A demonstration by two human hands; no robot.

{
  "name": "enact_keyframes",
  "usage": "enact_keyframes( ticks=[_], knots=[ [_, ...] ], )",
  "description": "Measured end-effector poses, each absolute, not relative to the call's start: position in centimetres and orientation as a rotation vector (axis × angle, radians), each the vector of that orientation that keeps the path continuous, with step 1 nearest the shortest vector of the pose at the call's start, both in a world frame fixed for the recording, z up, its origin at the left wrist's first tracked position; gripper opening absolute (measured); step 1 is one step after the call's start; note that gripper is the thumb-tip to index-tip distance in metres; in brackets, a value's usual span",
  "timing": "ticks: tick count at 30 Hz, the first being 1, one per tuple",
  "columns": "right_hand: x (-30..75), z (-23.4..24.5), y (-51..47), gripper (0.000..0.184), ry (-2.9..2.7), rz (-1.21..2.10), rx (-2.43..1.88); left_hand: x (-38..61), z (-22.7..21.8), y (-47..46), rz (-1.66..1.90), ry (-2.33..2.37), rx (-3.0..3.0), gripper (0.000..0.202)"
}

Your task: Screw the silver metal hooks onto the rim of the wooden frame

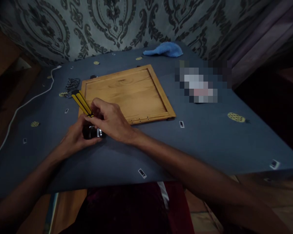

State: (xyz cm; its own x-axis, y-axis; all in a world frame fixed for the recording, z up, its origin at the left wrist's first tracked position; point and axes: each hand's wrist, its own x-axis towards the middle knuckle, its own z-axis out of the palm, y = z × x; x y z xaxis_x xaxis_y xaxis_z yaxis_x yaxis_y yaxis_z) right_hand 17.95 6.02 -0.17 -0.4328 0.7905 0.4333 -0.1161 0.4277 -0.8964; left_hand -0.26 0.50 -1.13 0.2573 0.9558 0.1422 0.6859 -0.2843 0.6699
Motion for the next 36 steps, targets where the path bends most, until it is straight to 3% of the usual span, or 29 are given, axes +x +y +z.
enact_keyframes(
  ticks=[9,23,26,32,36],
  knots=[
    [18.2,-1.2,7.0,0.019,-1.587,1.215,-0.671,-0.5,-1.2,0.5,0.731,1.433,1.968,0.065],
    [18.4,-1.9,7.4,0.01,-1.759,1.127,-0.655,-0.8,-0.9,0.6,0.692,1.396,1.958,0.067],
    [18.4,-1.9,7.4,0.01,-1.794,1.072,-0.65,-1.4,0.2,1.0,0.712,1.411,1.961,0.06],
    [18.5,-1.5,7.1,0.007,-1.85,0.978,-0.597,0.1,4.5,3.2,1.153,1.365,2.043,0.038],
    [18.5,-1.4,7.1,0.01,-1.873,0.913,-0.597,2.3,6.1,4.6,1.262,1.282,2.059,0.032]
  ],
)
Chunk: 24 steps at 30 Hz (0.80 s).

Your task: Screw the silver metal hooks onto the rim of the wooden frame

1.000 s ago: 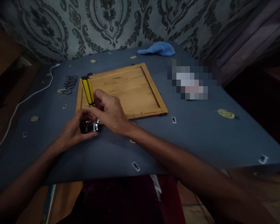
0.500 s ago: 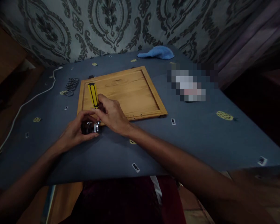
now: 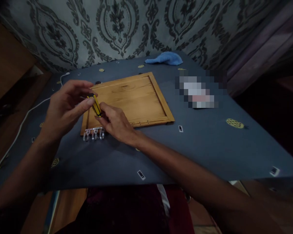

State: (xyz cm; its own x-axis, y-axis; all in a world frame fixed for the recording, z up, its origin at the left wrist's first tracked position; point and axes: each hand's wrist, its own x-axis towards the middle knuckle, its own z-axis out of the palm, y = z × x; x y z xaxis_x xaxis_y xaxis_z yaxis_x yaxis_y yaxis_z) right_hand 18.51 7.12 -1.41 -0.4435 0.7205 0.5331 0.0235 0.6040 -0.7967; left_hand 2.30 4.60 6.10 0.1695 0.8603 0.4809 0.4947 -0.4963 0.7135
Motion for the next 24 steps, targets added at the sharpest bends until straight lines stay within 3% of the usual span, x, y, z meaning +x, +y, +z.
enact_keyframes(
  ticks=[4,13,18,24],
  knots=[
    [18.4,-1.5,7.1,0.009,-1.882,0.898,-0.622,3.1,6.5,4.9,1.256,1.277,2.109,0.02],
    [20.0,-1.2,7.0,0.015,-2.017,0.874,-0.678,2.4,6.4,4.0,1.248,1.247,2.233,0.018],
    [22.3,-3.2,6.0,0.022,-2.17,0.524,-0.522,2.1,6.4,3.8,1.245,1.321,2.248,0.019],
    [22.2,-4.4,5.5,0.026,-2.392,0.357,-0.38,1.9,6.4,3.7,1.247,1.355,2.218,0.02]
  ],
)
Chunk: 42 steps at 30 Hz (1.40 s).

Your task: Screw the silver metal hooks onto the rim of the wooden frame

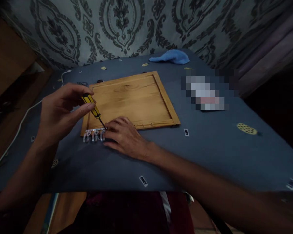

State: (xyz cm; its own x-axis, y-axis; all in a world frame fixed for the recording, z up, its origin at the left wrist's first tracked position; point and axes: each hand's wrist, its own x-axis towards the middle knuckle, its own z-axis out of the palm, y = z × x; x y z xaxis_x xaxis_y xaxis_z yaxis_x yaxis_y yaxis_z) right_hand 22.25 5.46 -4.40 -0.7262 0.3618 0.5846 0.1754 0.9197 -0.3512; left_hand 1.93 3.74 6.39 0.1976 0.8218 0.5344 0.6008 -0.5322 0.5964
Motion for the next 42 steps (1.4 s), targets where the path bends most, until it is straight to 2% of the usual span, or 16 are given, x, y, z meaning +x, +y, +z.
enact_keyframes(
  ticks=[17,23,32,42],
  knots=[
    [22.2,-4.2,5.3,0.021,-2.436,0.283,-0.37,1.8,6.3,3.4,1.293,1.42,2.199,0.017],
    [22.1,-4.0,5.2,0.022,-2.417,0.232,-0.365,0.8,5.6,4.0,1.462,1.243,2.345,0.03],
    [21.9,-4.5,5.3,0.019,-2.373,0.225,-0.35,0.6,5.7,3.2,1.603,1.253,2.234,0.044],
    [22.1,-4.3,5.2,0.02,-2.395,0.292,-0.346,0.7,5.8,2.0,1.557,1.352,2.16,0.039]
  ],
)
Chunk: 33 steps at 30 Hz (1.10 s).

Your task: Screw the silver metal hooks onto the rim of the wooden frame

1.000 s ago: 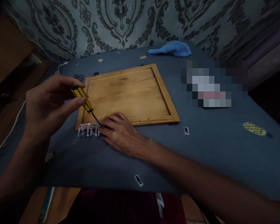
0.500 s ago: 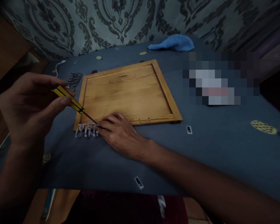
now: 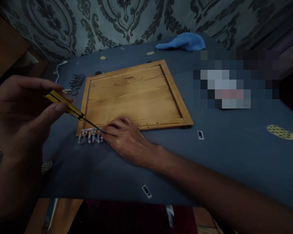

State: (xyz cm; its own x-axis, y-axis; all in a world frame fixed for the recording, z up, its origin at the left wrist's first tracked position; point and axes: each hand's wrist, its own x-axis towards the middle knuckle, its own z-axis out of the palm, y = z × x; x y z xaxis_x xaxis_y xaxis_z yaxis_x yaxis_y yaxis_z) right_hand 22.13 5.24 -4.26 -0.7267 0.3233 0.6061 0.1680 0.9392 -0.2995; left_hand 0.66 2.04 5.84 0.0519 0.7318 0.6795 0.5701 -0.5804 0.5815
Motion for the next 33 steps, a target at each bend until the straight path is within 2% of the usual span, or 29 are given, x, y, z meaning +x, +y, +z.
enact_keyframes(
  ticks=[10,25,30,33],
  knots=[
    [22.04,-4.32,5.31,0.021,-2.402,0.31,-0.351,0.62,5.69,1.92,1.572,1.343,2.18,0.038],
    [22.14,-4.19,5.24,0.021,-2.442,0.324,-0.367,0.29,5.73,2.22,1.496,1.306,2.372,0.048],
    [22.17,-4.14,5.16,0.023,-2.446,0.306,-0.365,0.59,5.2,2.33,1.512,1.306,2.388,0.039],
    [22.17,-4.17,5.16,0.024,-2.461,0.307,-0.373,0.85,4.96,2.37,1.543,1.259,2.453,0.045]
  ],
)
